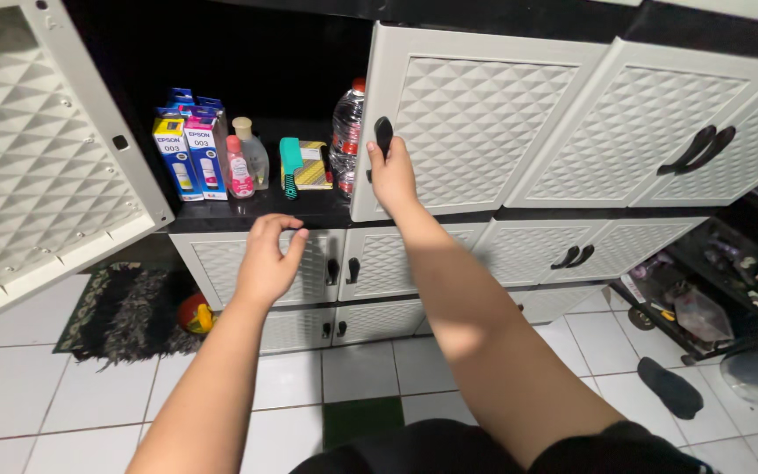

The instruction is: The person moves several small items from a wooden table to a white cabinet, including a comb, a small round container, a yellow packet, and two bottles. They then retrieve four ink cartridges from the cabinet and place them on the table. The person repeatedly opens and closes the cabinet doors while arranging the items inside.

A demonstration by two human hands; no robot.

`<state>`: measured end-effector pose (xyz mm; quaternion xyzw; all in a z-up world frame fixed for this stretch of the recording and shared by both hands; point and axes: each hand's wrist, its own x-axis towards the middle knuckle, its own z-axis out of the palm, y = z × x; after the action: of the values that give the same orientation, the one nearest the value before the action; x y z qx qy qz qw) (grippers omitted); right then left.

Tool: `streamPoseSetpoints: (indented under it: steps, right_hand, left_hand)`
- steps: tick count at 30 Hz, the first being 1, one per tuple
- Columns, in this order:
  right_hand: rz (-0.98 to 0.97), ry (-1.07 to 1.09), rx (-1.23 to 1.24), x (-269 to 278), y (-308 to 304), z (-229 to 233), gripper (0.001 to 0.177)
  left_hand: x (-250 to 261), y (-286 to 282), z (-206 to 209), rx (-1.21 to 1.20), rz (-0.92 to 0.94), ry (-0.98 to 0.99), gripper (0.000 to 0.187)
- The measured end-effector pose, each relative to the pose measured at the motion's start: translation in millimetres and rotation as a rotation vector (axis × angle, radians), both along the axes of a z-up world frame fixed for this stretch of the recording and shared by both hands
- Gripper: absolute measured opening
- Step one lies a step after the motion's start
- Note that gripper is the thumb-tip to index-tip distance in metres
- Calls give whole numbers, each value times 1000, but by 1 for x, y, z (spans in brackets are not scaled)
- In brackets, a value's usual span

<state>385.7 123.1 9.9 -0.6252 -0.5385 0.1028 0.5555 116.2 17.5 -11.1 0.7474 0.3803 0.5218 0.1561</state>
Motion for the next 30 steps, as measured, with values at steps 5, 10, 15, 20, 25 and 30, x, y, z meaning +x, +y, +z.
streamPoseSetpoints:
  steps: [5,10,15,20,25,30]
  right_hand:
    - [-37,-188,370,-8,-43,-2,31]
    - [35,34,144,-5,-108,9,32]
    - [75,81,152,12,-172,5,43]
    - [179,187,333,51,-222,-27,55]
    - [163,191,344,110,-276,-47,75]
    - [153,190,402,167,-326,-49,80]
  left_hand:
    - [15,-2,-4,-74,1,-8,26]
    - [46,-9,-9,-248,-45,-40,28]
    - [112,-27,-15,-259,-270,-62,41]
    - [175,-67,-19,-262,-498,-21,59]
    - [222,-106,-16,-397,-702,152,70]
    - [267,-129,-14,-257,-909,140,68]
